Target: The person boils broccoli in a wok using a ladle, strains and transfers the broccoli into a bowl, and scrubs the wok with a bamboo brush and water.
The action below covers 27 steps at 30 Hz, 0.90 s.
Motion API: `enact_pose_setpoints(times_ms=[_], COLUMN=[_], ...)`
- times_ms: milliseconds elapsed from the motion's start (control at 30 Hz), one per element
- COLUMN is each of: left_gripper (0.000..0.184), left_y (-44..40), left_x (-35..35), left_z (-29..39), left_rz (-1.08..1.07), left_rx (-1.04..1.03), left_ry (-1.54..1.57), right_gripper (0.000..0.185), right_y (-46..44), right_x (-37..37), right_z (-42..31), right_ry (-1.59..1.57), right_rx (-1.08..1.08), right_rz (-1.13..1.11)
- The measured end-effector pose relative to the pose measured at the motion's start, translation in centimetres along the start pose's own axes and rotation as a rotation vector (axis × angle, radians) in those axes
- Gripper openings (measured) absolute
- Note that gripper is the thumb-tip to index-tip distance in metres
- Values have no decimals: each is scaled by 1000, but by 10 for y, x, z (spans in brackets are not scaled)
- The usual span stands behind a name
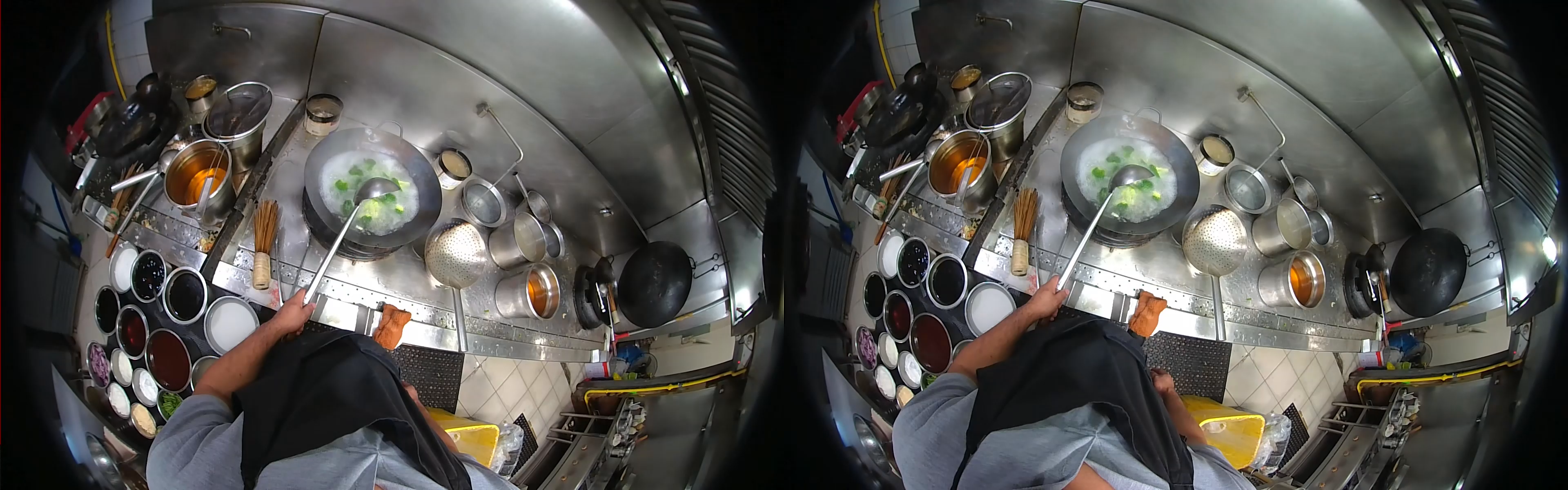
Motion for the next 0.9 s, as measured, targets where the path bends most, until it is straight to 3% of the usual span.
enact_pose_setpoints(times_ms=[700, 800, 900], left_gripper=[28, 26, 21], left_y=[2, 6, 15], left_x=[1, 3, 11], left_z=[0, 8, 29], left_rz=[37, 96, 174], left_rx=[-2, -55, -123], left_ry=[1, 45, 90], right_gripper=[43, 44, 46], right_y=[8, 40, 12], right_x=[-3, -4, 2], right_z=[-18, -67, -32], right_ry=[7, 119, 298], right_rx=[48, 56, 77], right_rz=[18, 22, 1])
Point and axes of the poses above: each hand's wrist, its own y-axis away from the middle knuckle, its own x-axis out of the back of the hand, z = x × y, the point moved 6 cm from there along -y, towards the middle knuckle, and after that the axes turned 12 degrees about x, right-handed, at the moved point
